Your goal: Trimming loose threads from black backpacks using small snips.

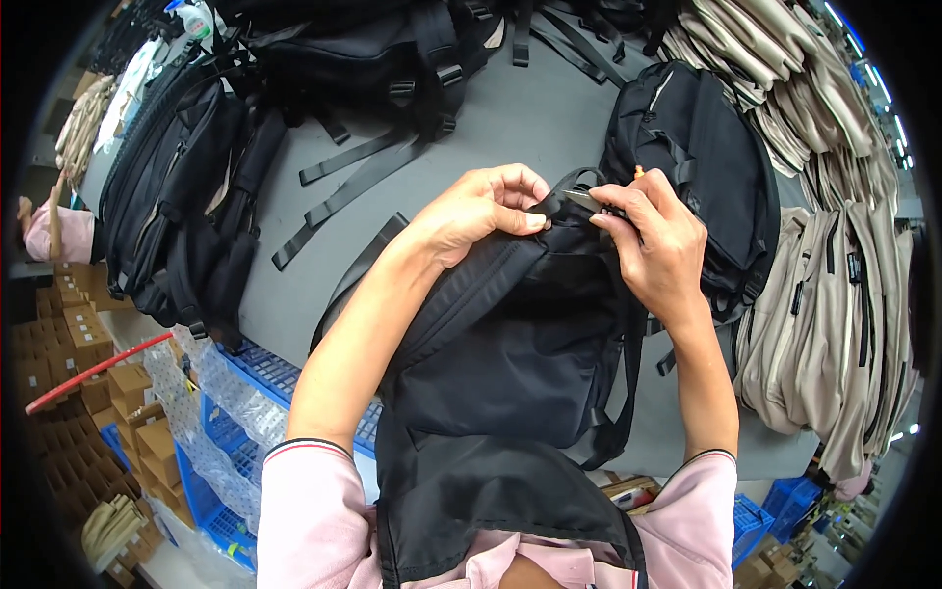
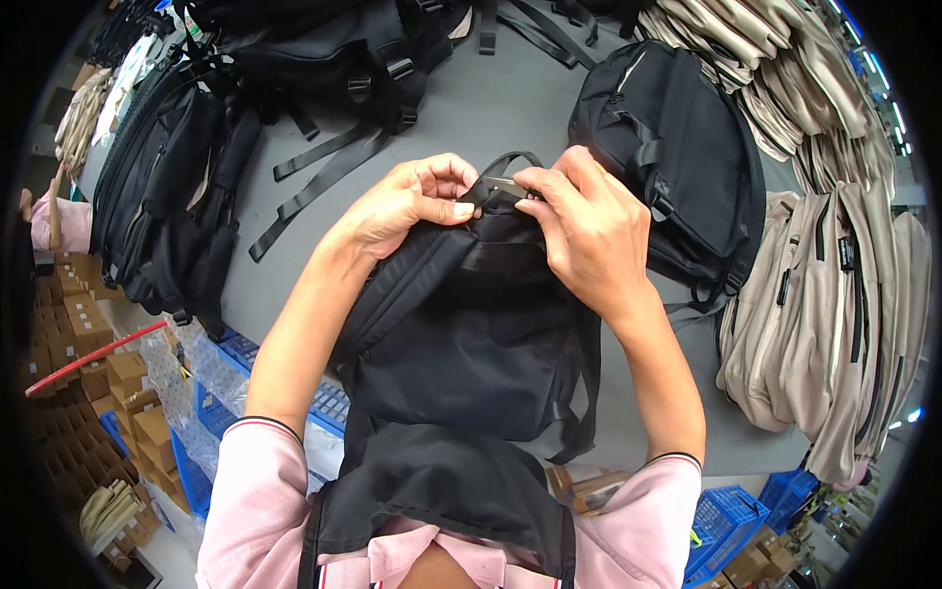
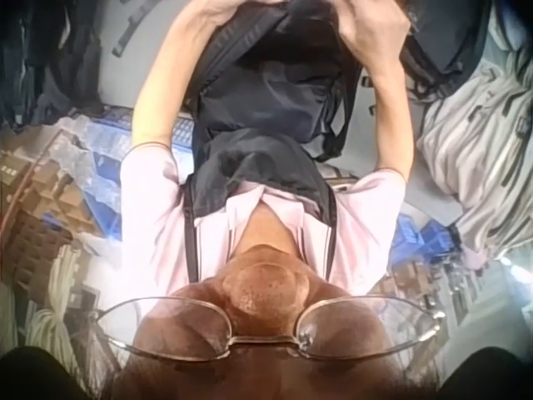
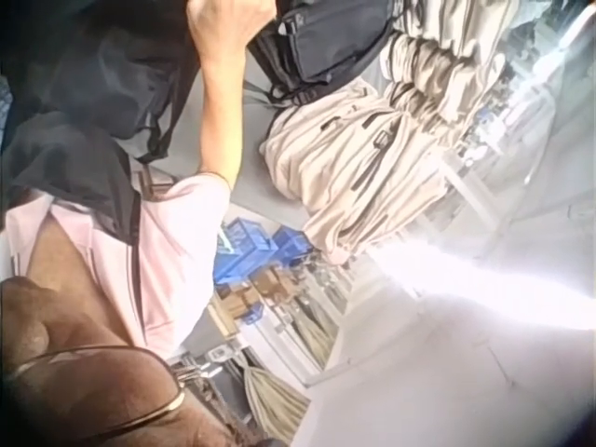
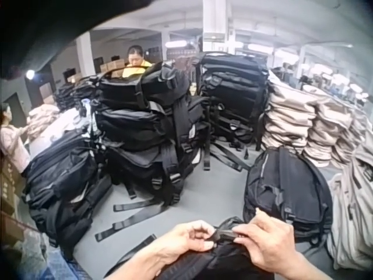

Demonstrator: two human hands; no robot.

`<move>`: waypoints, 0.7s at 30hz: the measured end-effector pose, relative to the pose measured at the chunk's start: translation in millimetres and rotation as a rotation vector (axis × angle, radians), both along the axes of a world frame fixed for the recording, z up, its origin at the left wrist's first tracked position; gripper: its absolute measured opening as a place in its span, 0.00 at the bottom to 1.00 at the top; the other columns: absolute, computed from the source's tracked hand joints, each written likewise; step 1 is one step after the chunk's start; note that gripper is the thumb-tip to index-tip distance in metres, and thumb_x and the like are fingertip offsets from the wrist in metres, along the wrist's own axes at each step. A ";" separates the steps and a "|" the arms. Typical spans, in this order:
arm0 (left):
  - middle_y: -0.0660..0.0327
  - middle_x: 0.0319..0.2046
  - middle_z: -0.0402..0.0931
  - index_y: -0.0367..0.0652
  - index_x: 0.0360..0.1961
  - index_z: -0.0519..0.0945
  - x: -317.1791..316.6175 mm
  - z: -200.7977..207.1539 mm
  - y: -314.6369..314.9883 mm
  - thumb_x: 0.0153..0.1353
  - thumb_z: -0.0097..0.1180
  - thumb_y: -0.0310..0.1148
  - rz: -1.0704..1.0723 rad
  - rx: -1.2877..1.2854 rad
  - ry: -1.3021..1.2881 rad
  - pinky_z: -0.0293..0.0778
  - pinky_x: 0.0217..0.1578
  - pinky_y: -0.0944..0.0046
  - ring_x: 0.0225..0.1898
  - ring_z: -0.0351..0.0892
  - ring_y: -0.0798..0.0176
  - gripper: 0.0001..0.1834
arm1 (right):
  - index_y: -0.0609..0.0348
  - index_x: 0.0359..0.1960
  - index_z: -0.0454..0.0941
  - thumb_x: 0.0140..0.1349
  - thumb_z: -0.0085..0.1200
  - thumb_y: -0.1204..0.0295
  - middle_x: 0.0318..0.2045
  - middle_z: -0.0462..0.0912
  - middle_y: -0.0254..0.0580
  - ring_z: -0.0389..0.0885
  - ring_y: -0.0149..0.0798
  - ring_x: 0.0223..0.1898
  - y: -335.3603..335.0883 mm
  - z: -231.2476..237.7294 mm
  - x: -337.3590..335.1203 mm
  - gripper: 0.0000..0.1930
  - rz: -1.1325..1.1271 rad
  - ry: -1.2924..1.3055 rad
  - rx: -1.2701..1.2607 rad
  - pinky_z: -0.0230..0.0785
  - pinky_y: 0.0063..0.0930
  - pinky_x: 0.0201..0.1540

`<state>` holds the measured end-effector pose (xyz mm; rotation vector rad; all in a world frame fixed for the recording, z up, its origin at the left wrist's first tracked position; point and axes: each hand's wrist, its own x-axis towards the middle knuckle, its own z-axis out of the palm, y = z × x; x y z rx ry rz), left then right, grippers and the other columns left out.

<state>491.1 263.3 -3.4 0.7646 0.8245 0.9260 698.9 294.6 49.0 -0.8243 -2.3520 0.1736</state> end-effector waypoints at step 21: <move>0.65 0.31 0.76 0.41 0.37 0.75 -0.4 -3.3 0.2 0.48 0.58 0.18 0.036 -0.036 -0.010 0.72 0.43 0.74 0.35 0.76 0.72 0.14 | 0.57 0.33 0.77 0.48 0.60 0.76 0.27 0.72 0.37 0.76 0.40 0.24 -9.7 -13.1 -13.1 0.10 -0.177 0.167 -0.207 0.68 0.29 0.25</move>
